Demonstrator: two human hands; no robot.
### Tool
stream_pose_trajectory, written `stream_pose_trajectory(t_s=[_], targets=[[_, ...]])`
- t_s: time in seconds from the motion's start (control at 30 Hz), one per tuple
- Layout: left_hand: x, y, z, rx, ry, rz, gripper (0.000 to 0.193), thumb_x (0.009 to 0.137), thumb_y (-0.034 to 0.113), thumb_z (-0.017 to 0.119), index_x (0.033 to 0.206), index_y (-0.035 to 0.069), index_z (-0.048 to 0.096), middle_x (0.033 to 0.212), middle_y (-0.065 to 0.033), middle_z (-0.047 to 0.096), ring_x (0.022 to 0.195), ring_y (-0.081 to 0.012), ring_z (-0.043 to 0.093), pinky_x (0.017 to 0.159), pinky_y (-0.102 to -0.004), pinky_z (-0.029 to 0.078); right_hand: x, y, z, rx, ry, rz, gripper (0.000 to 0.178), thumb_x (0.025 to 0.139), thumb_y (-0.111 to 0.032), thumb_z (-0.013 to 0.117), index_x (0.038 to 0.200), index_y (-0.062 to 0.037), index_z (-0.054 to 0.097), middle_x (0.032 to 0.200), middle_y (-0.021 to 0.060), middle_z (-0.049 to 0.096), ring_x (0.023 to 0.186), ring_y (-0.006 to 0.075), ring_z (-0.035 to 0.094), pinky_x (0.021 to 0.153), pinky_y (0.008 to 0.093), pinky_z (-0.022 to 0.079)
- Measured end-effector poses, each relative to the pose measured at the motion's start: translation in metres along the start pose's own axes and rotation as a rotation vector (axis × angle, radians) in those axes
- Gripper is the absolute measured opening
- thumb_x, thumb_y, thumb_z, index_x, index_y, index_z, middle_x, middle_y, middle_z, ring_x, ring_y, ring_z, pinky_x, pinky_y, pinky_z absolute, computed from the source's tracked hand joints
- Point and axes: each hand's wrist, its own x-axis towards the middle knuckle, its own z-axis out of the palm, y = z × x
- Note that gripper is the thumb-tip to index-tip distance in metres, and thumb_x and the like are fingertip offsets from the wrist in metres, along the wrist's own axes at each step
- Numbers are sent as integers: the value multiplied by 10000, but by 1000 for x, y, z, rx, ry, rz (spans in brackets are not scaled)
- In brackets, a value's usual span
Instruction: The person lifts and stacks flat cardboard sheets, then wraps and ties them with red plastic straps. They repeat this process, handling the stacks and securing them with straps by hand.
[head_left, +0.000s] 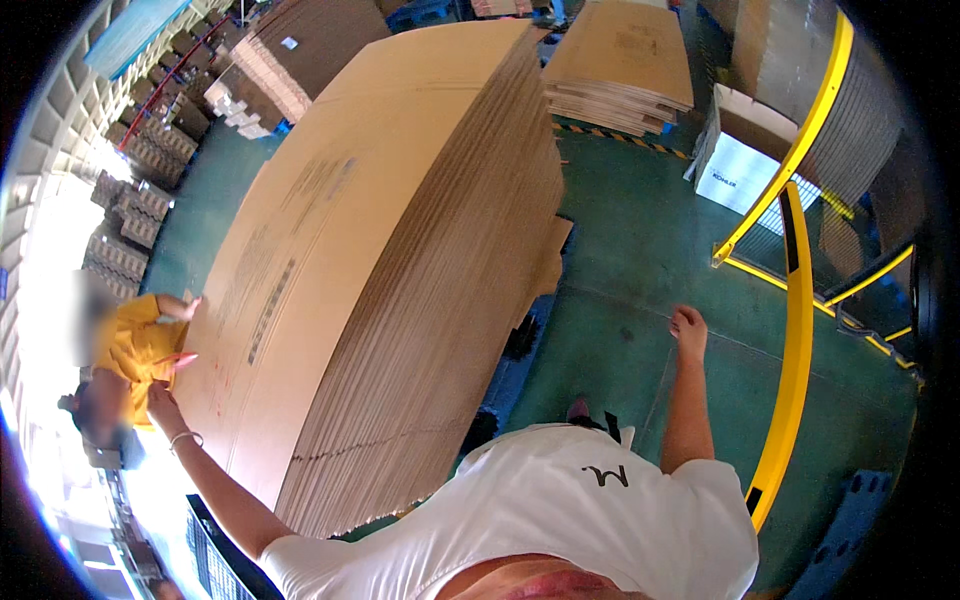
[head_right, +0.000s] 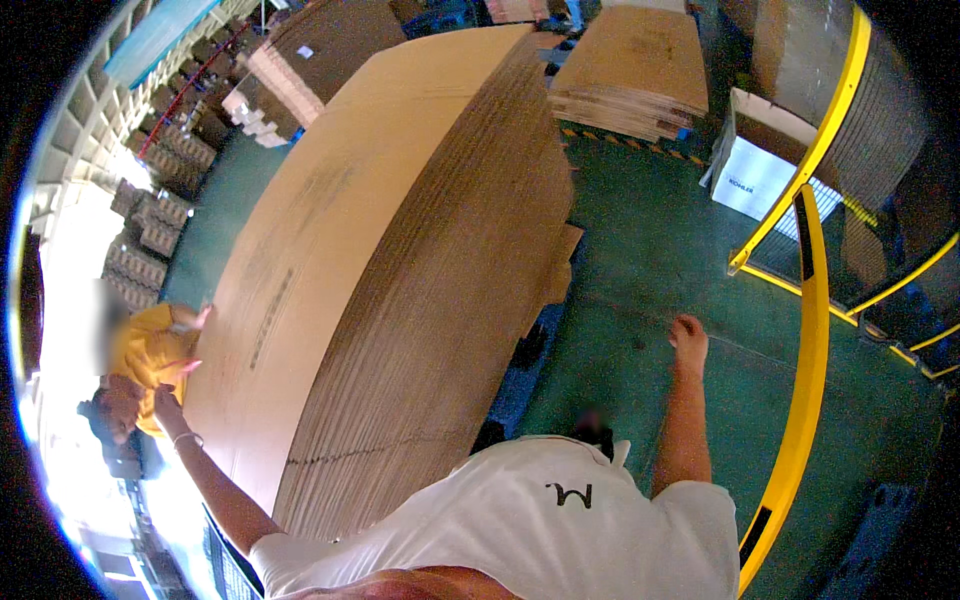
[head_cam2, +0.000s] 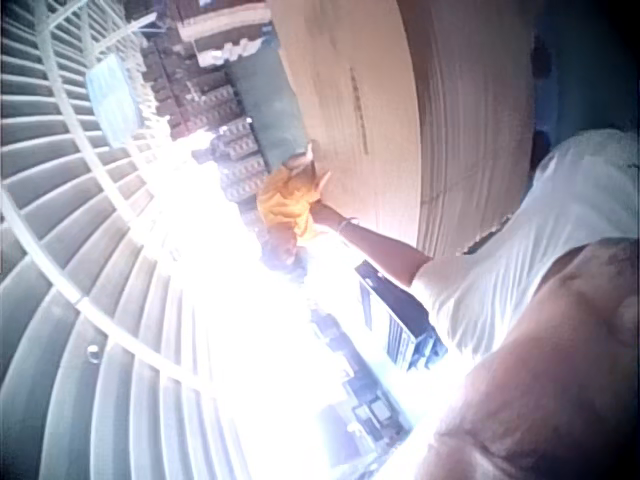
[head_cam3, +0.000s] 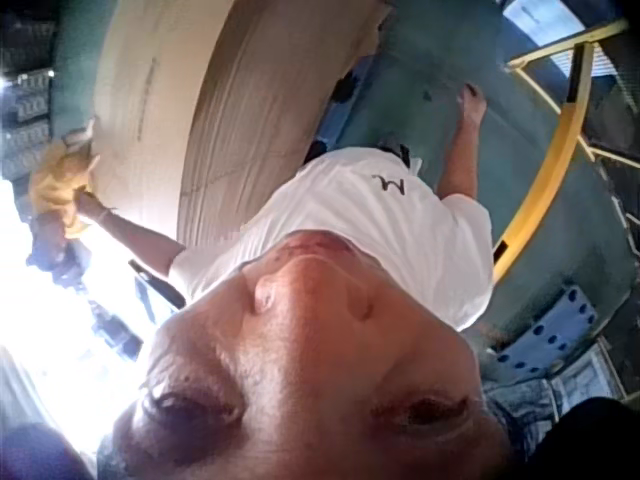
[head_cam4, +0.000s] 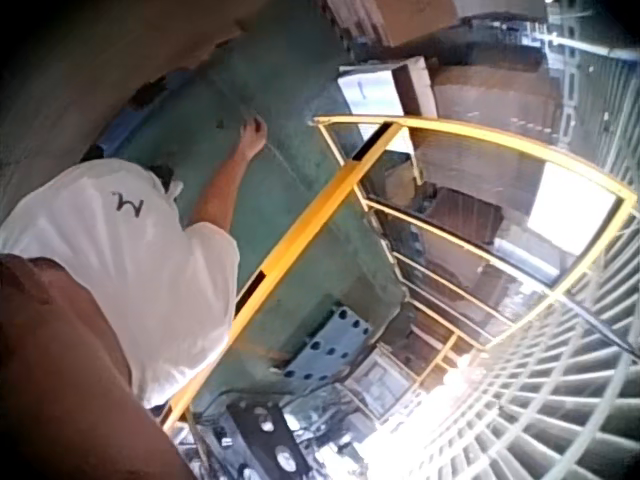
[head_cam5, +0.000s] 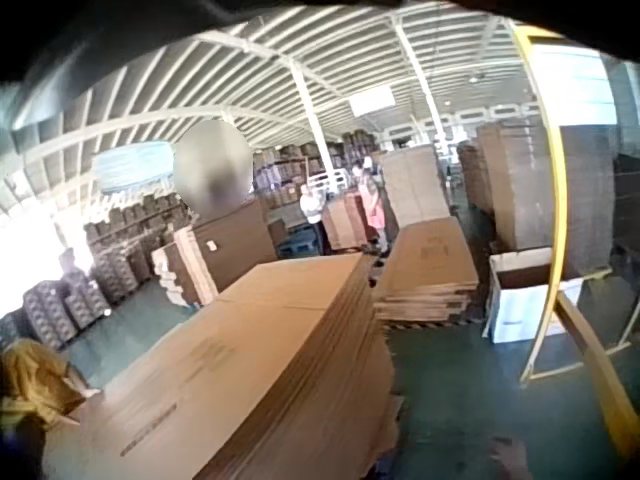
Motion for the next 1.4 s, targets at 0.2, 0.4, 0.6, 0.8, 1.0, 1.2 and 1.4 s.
stream_pose_trajectory(t_s=[0.2, 0.4, 0.6, 0.8, 1.0, 1.2, 1.4], targets=[[54, 101, 93, 94, -150, -96, 230, 805, 207, 472, 881, 18, 577, 812, -104, 586, 729, -191, 541, 672, -319, 432, 72, 23, -71, 22, 186, 105, 226, 768, -104, 530, 977, -37, 584, 857, 35, 588, 748, 117, 548, 622, 236, 441], [116, 176, 190, 8, -151, -107, 262, 831, 223, 481, 926, 9, 600, 772, -79, 587, 684, -135, 524, 646, -271, 428, 153, 33, -48, 39, 125, 164, 208, 773, -101, 527, 963, -36, 582, 843, 38, 593, 704, 118, 548, 565, 215, 426], [137, 294, 271, -489, 167, -181, 279, 868, 212, 443, 808, -9, 604, 544, 7, 395, 505, -96, 313, 476, -256, 300, 277, 14, 11, -9, 28, 190, 194, 786, -114, 530, 951, -22, 577, 788, 50, 585, 642, 121, 545, 554, 227, 438], [168, 423, 288, -419, 31, -311, 231, 872, 198, 441, 790, 17, 559, 553, 55, 338, 508, -50, 298, 454, -209, 249, 386, -83, 103, -163, -122, 50, 210, 782, -150, 555, 934, -6, 575, 773, 58, 583, 624, 128, 543, 558, 230, 442], [197, 487, 317, -377, -98, -252, 187, 873, 185, 455, 788, 51, 552, 607, 81, 361, 517, -17, 265, 454, -178, 203, 460, -138, 217, -193, -367, -34, 201, 798, -136, 530, 944, -2, 567, 779, 51, 579, 658, 117, 533, 592, 227, 429], [219, 572, 354, -433, -136, -324, 182, 870, 171, 454, 785, 58, 569, 581, 85, 341, 494, -12, 240, 443, -180, 191, 514, -196, 321, 57, -716, 27, 207, 796, -137, 550, 965, -22, 577, 803, 48, 595, 693, 117, 532, 607, 250, 422], [241, 620, 385, -129, -132, -454, 161, 826, 126, 443, 753, 53, 566, 562, 63, 311, 494, -27, 251, 464, -185, 203, 588, -237, 413, 69, -1058, 44, 192, 841, -136, 516, 983, -16, 566, 878, 49, 574, 804, 123, 540, 725, 237, 433]])
